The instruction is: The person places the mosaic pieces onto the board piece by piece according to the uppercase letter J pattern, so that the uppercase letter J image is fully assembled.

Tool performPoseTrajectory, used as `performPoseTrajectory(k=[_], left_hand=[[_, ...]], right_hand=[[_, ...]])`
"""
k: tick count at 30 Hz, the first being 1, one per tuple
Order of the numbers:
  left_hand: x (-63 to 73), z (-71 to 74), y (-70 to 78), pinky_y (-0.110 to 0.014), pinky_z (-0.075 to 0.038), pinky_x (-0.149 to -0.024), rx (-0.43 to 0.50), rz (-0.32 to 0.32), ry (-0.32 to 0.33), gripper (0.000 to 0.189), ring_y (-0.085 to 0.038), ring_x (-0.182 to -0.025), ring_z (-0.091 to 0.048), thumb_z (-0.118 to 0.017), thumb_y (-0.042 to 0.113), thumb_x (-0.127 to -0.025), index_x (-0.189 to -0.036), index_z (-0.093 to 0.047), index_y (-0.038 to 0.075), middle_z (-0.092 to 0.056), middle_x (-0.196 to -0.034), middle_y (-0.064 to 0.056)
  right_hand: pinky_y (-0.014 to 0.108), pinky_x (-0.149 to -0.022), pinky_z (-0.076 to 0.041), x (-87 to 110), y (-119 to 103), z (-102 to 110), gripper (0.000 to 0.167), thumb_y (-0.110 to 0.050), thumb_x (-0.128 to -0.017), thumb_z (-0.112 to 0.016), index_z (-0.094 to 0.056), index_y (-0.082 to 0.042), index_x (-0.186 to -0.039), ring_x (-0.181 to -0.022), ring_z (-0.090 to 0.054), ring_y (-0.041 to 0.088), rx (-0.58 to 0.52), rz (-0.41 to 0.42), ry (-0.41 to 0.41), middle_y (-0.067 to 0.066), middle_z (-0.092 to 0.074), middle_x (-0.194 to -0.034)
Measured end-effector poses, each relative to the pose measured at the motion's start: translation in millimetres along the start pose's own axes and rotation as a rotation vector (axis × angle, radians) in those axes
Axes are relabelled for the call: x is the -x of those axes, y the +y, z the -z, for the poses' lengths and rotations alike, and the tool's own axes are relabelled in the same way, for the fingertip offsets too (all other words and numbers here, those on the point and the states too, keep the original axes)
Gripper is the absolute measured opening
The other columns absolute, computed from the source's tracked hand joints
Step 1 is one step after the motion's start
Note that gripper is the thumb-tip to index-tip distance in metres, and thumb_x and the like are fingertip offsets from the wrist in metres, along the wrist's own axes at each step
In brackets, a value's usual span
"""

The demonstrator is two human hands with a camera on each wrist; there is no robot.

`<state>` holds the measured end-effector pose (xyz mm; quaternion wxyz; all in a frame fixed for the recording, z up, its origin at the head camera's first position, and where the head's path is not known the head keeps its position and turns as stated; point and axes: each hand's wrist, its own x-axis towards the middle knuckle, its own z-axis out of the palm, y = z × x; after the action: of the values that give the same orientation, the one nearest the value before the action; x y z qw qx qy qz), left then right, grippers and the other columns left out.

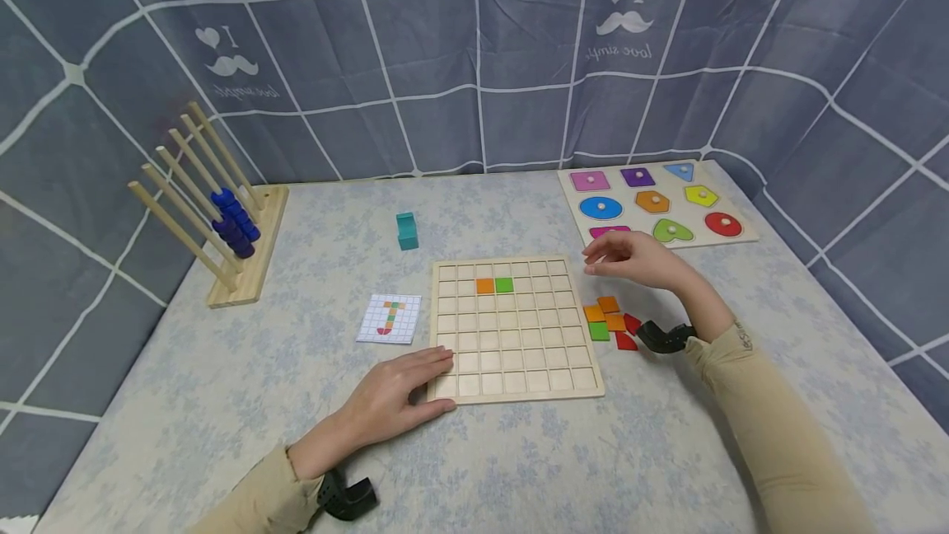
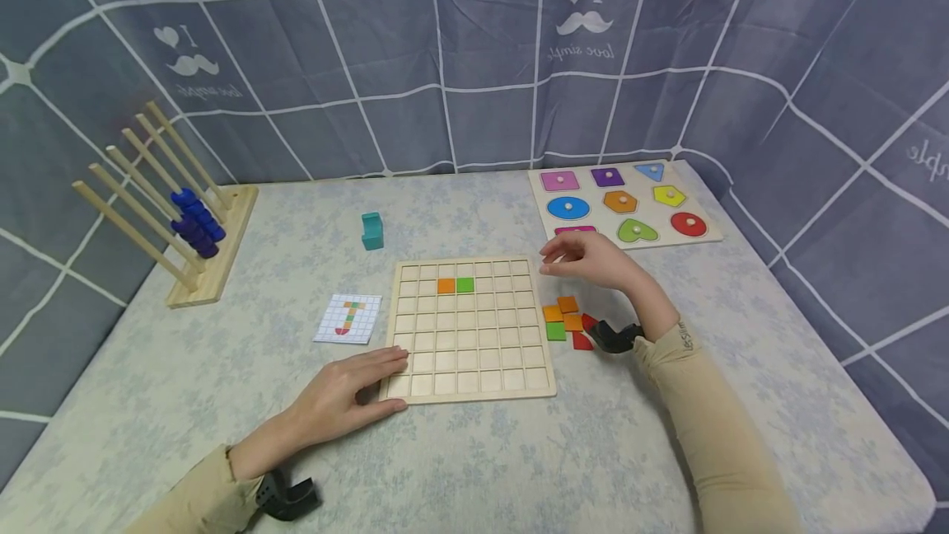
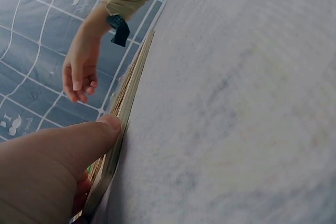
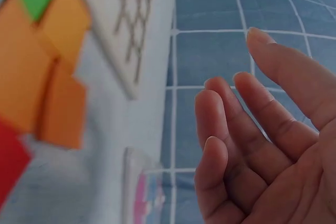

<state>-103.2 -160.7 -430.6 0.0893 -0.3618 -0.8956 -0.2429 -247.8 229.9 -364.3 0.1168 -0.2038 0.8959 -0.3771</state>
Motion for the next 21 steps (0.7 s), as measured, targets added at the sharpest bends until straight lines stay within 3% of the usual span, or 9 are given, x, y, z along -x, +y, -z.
performPoseTrajectory(k=[8,21], left_hand=[[0.2,0.3,-0.5,-0.035,-0.048,-0.094,0.002,-0.008,-0.003,0.055,-0.017,-0.120,-0.052,-0.069,0.044,-0.083,-0.125,-0.063,0.009,-0.058,-0.129,-0.004],[0.8,0.2,-1.4,-0.034,-0.046,-0.096,0.012,-0.014,-0.010,0.054,-0.017,-0.121,-0.052,-0.068,0.044,-0.084,-0.125,-0.062,0.009,-0.058,-0.130,-0.004]], right_hand=[[0.024,-0.077,-0.052,9.0,19.9,-4.3,0.030,-0.011,-0.087,-0.067,-0.063,0.004,-0.113,-0.087,-0.063,0.021,-0.074,0.029,-0.015,0.013,-0.068,-0.102],[0.025,-0.073,-0.050,13.7,39.7,-6.0,0.035,-0.021,-0.082,-0.075,-0.065,-0.001,-0.109,-0.080,-0.059,0.019,-0.117,-0.036,-0.055,0.009,-0.067,-0.099]])
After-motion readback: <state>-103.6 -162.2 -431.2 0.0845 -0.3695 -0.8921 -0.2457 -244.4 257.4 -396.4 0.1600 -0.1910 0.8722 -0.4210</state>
